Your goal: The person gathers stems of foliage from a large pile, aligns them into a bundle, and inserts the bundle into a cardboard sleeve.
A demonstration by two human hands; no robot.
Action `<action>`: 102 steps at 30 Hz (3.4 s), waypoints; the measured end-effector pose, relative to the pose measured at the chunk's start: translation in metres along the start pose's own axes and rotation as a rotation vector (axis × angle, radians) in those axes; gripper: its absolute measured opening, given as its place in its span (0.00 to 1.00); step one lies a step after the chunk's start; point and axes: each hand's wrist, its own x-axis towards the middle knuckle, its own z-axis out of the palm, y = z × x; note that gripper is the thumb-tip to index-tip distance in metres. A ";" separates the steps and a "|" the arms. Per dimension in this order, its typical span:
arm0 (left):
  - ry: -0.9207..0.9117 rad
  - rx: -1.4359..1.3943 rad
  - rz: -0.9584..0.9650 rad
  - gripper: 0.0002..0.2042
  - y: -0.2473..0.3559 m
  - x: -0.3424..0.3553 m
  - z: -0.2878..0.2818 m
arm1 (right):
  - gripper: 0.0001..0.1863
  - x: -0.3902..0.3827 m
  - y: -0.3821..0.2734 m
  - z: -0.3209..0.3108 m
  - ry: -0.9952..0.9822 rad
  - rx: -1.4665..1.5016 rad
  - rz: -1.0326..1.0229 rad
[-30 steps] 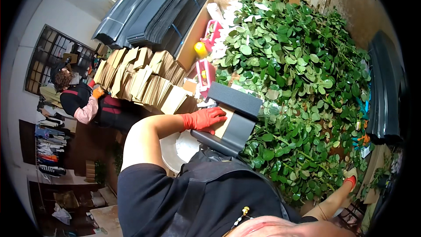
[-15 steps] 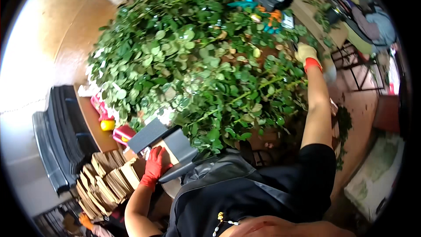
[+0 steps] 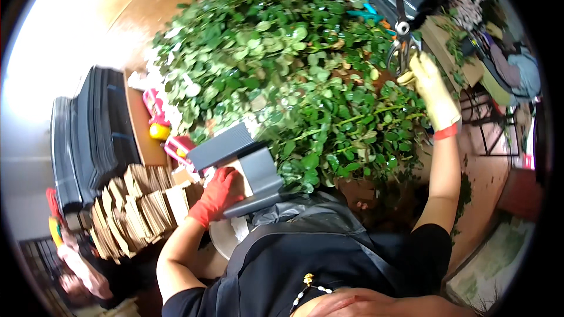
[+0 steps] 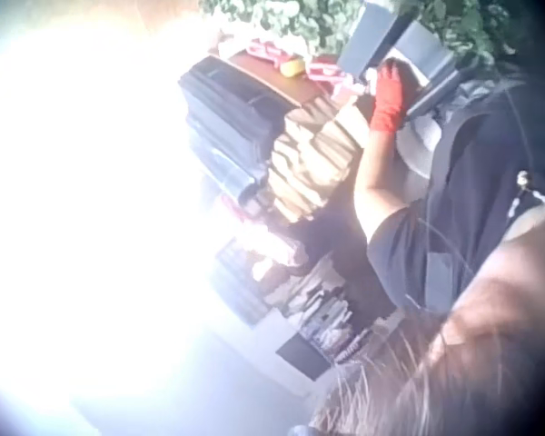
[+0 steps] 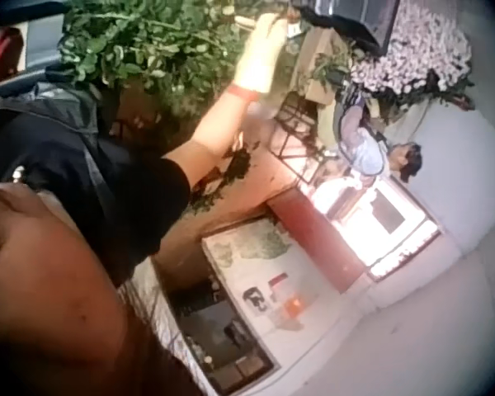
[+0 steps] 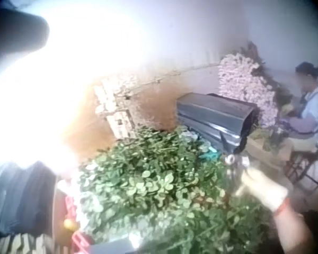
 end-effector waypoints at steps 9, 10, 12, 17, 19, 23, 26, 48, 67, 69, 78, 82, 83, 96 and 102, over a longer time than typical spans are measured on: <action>0.434 -0.972 -0.090 0.36 0.072 0.028 -0.114 | 0.17 -0.071 -0.101 0.223 -0.379 -0.204 -0.170; 0.717 -1.126 0.041 0.34 0.079 0.036 -0.118 | 0.18 -0.081 -0.111 0.241 -0.354 -0.402 -0.320; 0.932 -1.465 0.145 0.30 0.080 0.051 -0.127 | 0.19 -0.097 -0.120 0.268 -0.389 -0.641 -0.536; 0.922 -1.746 0.121 0.15 0.072 0.043 -0.132 | 0.24 -0.101 -0.127 0.319 -0.747 0.044 -0.498; 1.039 -1.694 0.207 0.14 0.071 0.046 -0.131 | 0.24 -0.103 -0.119 0.328 -0.742 0.196 -0.067; 1.154 -1.565 0.369 0.14 0.062 0.052 -0.147 | 0.31 -0.094 -0.106 0.365 -0.698 -0.010 -0.207; 1.205 -1.636 0.351 0.15 0.044 0.067 -0.167 | 0.33 -0.076 -0.113 0.377 -0.649 0.029 -0.128; 1.028 -1.574 0.432 0.27 -0.050 0.154 -0.174 | 0.35 0.039 -0.063 0.442 -0.800 0.163 -0.013; 0.622 -1.216 -0.620 0.16 -0.254 0.269 -0.100 | 0.29 0.156 -0.060 0.469 -0.919 -0.178 0.321; 0.764 -1.068 -0.598 0.17 -0.269 0.267 -0.077 | 0.27 0.159 -0.075 0.484 -0.985 -0.233 0.304; 1.018 -1.246 -0.521 0.14 -0.215 0.250 -0.074 | 0.17 0.189 -0.063 0.512 -1.119 -0.175 0.402; 0.949 -0.886 -0.445 0.13 -0.217 0.273 -0.063 | 0.15 0.184 -0.081 0.488 -1.201 -0.261 0.175; 0.968 -0.586 -0.446 0.12 -0.231 0.275 -0.053 | 0.18 0.172 -0.093 0.496 -1.085 -0.254 0.338; 1.051 -0.885 -0.137 0.16 -0.208 0.256 -0.046 | 0.25 0.185 -0.084 0.502 -1.090 -0.467 0.283; 0.877 -1.271 -0.254 0.13 -0.233 0.237 -0.055 | 0.32 0.103 -0.082 0.472 -0.795 -0.250 0.009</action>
